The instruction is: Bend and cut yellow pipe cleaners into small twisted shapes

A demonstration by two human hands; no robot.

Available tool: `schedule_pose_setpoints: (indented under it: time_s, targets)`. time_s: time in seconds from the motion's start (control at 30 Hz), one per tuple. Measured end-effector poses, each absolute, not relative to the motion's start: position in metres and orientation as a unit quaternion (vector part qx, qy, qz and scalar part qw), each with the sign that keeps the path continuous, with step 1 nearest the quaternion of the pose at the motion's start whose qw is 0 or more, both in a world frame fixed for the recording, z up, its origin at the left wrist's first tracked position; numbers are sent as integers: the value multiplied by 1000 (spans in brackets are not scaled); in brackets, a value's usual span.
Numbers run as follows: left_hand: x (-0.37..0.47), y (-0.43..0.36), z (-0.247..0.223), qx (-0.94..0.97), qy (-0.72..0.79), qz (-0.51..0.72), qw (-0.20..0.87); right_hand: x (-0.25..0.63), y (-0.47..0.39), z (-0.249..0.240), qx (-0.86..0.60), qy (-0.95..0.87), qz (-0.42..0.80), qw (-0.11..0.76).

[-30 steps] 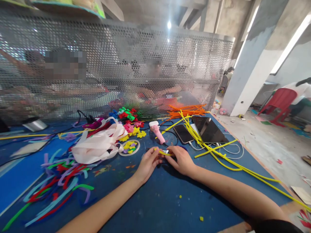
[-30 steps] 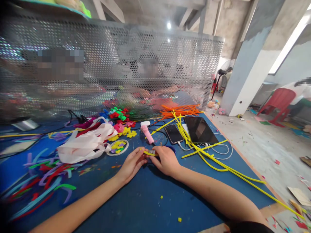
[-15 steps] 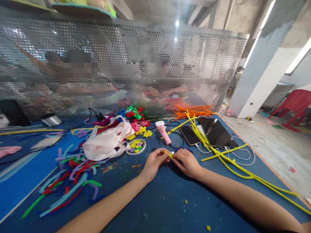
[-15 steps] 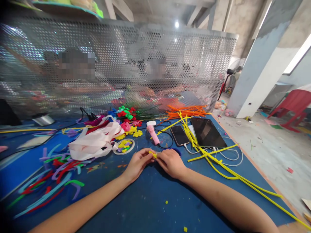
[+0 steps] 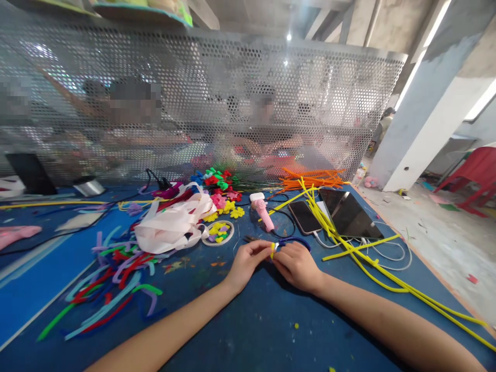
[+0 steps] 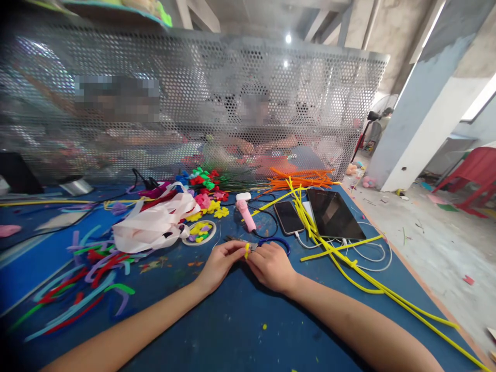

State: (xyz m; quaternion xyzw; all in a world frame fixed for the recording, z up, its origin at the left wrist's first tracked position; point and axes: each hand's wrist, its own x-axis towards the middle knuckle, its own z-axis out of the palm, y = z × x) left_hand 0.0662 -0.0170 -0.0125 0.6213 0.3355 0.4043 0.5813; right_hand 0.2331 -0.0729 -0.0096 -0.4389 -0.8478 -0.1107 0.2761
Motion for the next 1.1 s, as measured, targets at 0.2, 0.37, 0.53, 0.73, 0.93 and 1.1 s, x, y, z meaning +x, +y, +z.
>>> schedule_pose_setpoints:
  time_s: [0.2,0.37,0.53,0.73,0.93,1.1]
  targets:
    - [65,-20,-5,728,335,363,476,235,-73,-11,-475,-827,-87,288]
    - [66,-22,-4,761,325,345,443,240,-70,-11,-519,-780,-4,350]
    - [64,-20,-5,762,296,330,471,242,-67,-12,-540,-742,42,395]
    - [63,-19,-7,765,296,309,482,240,-66,-15,-530,-731,61,425]
    - [64,-16,-9,726,296,327,528,240,-63,-20,-533,-684,154,474]
    - [64,-19,-5,763,290,325,477,240,-62,-18,-527,-698,158,459]
